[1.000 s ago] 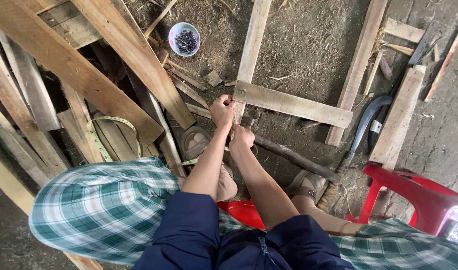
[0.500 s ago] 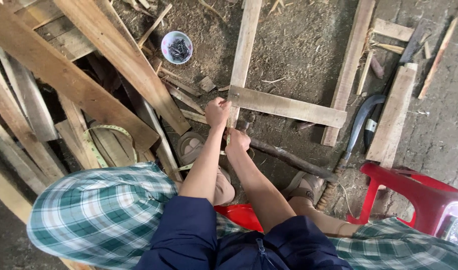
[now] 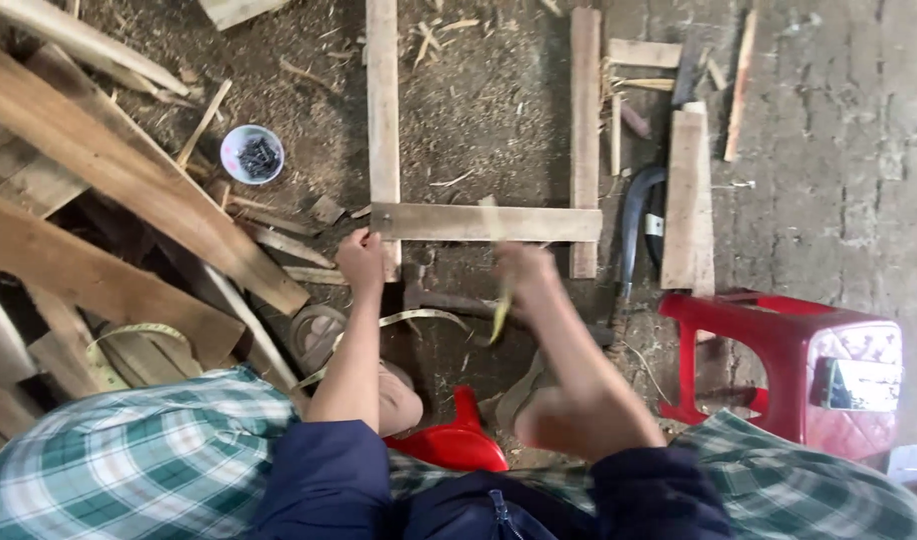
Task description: The person sits on a low stool on the workshop floor assembling a rectangular wooden frame from planks. They position a crossbar against the frame, hammer nails to fasten it, then use a tape measure to measure a plank and the frame, and continue hammering the joints.
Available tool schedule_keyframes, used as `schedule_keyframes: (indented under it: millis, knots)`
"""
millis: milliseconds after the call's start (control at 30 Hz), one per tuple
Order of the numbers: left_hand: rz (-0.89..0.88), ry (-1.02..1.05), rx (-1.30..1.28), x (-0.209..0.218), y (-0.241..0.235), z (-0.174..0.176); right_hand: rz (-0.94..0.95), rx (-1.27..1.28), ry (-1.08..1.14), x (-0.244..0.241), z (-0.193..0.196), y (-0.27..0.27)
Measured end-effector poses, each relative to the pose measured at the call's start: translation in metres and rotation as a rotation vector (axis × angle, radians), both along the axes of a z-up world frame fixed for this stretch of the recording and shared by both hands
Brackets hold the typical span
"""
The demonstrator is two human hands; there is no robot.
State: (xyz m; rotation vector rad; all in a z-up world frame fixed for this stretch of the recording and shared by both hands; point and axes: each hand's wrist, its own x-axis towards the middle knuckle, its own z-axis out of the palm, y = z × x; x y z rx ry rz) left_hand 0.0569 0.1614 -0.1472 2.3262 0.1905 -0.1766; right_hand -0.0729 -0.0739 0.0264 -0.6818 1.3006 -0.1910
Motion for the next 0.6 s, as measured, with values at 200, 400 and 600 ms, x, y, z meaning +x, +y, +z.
schedule_keyframes:
  millis: [200,400,600]
  knots:
    - [0.06,0.224,-0.026,0.006,0.002,-0.001,0.047,-0.25,-0.072,-0.036,0.095,-0.237]
    - [0.002,0.171,-0.074,0.001,-0.001,0.057,-0.137,-0.616,-0.25,-0.093,0.296,-0.325]
    - [0.021,0.204,-0.082,0.003,-0.002,0.052,-0.125,-0.791,-0.262,-0.184,0.417,-0.363]
